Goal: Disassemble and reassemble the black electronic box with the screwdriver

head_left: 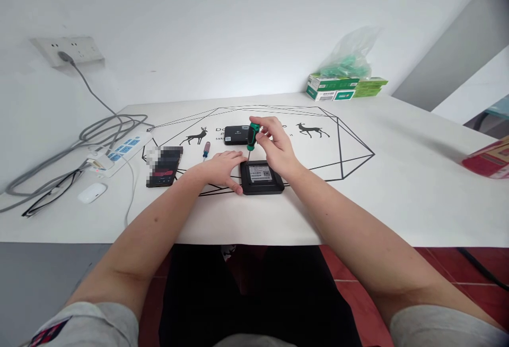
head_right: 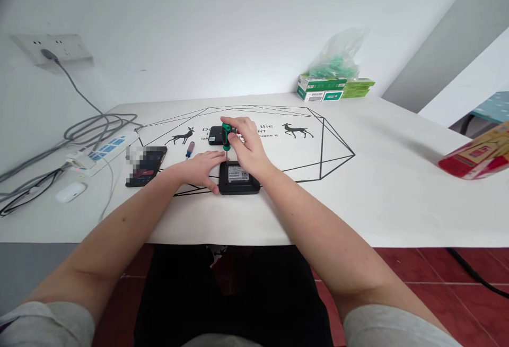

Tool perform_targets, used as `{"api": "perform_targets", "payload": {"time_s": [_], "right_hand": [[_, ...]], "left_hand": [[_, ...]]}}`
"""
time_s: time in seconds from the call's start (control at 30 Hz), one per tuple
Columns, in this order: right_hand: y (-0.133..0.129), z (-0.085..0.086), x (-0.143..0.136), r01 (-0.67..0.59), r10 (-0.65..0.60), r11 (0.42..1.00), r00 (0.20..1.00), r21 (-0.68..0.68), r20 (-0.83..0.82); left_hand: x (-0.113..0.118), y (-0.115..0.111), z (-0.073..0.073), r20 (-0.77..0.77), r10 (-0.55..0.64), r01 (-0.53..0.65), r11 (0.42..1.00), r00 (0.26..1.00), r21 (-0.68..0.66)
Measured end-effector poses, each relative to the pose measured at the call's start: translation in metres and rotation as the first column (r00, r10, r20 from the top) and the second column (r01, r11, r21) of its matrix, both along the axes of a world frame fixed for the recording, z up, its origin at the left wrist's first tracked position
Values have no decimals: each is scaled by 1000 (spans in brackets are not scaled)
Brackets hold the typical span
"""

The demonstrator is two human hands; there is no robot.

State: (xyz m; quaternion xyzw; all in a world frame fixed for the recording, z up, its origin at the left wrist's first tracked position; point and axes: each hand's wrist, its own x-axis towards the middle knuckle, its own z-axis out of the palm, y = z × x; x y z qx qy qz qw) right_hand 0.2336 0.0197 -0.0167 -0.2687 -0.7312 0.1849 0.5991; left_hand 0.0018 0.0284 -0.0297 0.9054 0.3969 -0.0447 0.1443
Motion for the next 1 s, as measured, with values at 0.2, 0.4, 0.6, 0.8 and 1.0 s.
{"api": "perform_targets", "payload": {"time_s": [0.2,0.4,0.6,0.8,1.0], "right_hand": [[2,0,1,0,0,999,1000,-42,-11],[2,-1,-3,5,-10,998,996,-56,-89],[0,-6,-11,-182,145,964,971,-193,-191],[1,-10,-10,-131,111,983,982,-129,-154],[-1,-8,-5,-162,149,980,983,-113,-109]], "left_hand": [[1,-3,3,-18,17,-18,1000,1000,-14],[1,-2,3,-21,17,-18,1000,1000,-12],[0,-1,1,-21,13,-13,1000,1000,-1],[0,-1,1,-35,9,-9,1000,999,0],[-1,0,-1,-24,-2,3,1000,1000,9]]}}
